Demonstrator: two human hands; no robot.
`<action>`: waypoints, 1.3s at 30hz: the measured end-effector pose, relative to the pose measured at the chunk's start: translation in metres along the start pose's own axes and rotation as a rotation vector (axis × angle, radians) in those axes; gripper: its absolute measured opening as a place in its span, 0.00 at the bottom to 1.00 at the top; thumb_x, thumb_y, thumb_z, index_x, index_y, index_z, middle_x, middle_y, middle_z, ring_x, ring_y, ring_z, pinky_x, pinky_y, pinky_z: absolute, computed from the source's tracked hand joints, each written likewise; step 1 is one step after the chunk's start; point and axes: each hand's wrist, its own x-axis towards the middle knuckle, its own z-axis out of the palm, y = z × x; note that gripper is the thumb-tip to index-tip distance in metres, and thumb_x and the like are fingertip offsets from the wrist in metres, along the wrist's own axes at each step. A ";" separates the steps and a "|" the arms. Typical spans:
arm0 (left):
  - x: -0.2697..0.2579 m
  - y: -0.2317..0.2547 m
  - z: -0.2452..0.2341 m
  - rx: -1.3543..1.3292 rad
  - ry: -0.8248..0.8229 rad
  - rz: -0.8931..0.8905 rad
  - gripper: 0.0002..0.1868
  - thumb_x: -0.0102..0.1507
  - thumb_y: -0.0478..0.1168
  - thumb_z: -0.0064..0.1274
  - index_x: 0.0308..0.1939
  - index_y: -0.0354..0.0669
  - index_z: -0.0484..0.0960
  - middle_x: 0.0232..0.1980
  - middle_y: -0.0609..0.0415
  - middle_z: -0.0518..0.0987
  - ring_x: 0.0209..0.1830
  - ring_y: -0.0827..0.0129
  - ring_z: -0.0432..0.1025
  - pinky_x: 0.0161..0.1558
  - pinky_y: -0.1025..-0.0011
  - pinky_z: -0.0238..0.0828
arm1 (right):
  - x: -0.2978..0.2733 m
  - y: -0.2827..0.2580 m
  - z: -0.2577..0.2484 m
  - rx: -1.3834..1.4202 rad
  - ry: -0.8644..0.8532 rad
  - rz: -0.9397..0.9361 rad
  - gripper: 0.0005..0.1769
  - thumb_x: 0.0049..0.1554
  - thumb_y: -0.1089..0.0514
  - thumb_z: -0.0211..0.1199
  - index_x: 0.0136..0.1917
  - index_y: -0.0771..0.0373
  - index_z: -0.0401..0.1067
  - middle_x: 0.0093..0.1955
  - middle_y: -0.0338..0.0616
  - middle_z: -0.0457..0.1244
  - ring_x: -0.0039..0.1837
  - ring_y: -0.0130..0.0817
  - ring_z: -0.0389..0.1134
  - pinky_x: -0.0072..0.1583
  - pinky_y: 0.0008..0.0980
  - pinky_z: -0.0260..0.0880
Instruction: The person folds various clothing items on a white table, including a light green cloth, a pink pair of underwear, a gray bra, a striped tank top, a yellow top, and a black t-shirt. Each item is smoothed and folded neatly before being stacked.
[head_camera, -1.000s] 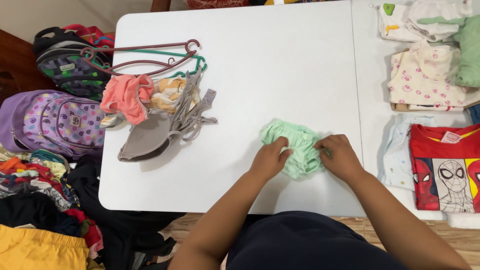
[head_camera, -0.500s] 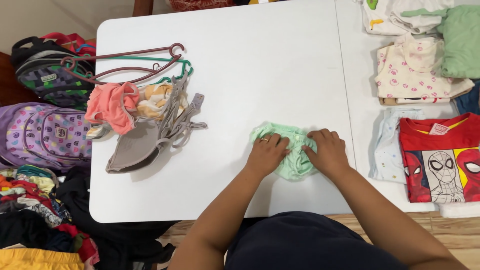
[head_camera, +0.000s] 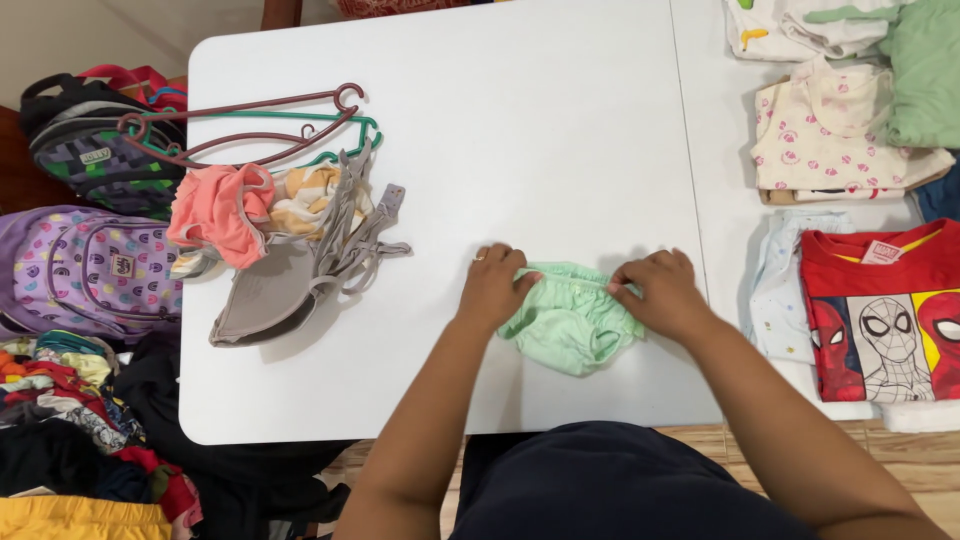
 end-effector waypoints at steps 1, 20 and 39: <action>0.001 0.000 -0.007 0.002 0.001 -0.001 0.14 0.62 0.50 0.59 0.41 0.45 0.79 0.49 0.44 0.79 0.50 0.48 0.74 0.51 0.53 0.67 | 0.004 0.005 -0.003 0.001 0.001 -0.002 0.11 0.55 0.46 0.66 0.43 0.54 0.80 0.41 0.37 0.71 0.54 0.41 0.65 0.70 0.54 0.52; -0.028 0.017 -0.008 0.143 0.213 0.077 0.11 0.64 0.44 0.57 0.48 0.47 0.82 0.59 0.49 0.76 0.58 0.55 0.71 0.59 0.52 0.61 | -0.015 -0.072 -0.001 0.008 0.194 -0.173 0.21 0.53 0.41 0.68 0.50 0.58 0.78 0.61 0.45 0.63 0.66 0.44 0.58 0.69 0.51 0.48; -0.084 0.067 -0.027 -0.570 -0.323 -0.337 0.16 0.64 0.49 0.58 0.43 0.41 0.77 0.28 0.51 0.76 0.28 0.59 0.71 0.37 0.62 0.67 | -0.056 -0.061 0.019 0.576 -0.126 0.106 0.17 0.58 0.51 0.64 0.54 0.65 0.70 0.45 0.49 0.70 0.46 0.43 0.71 0.47 0.39 0.72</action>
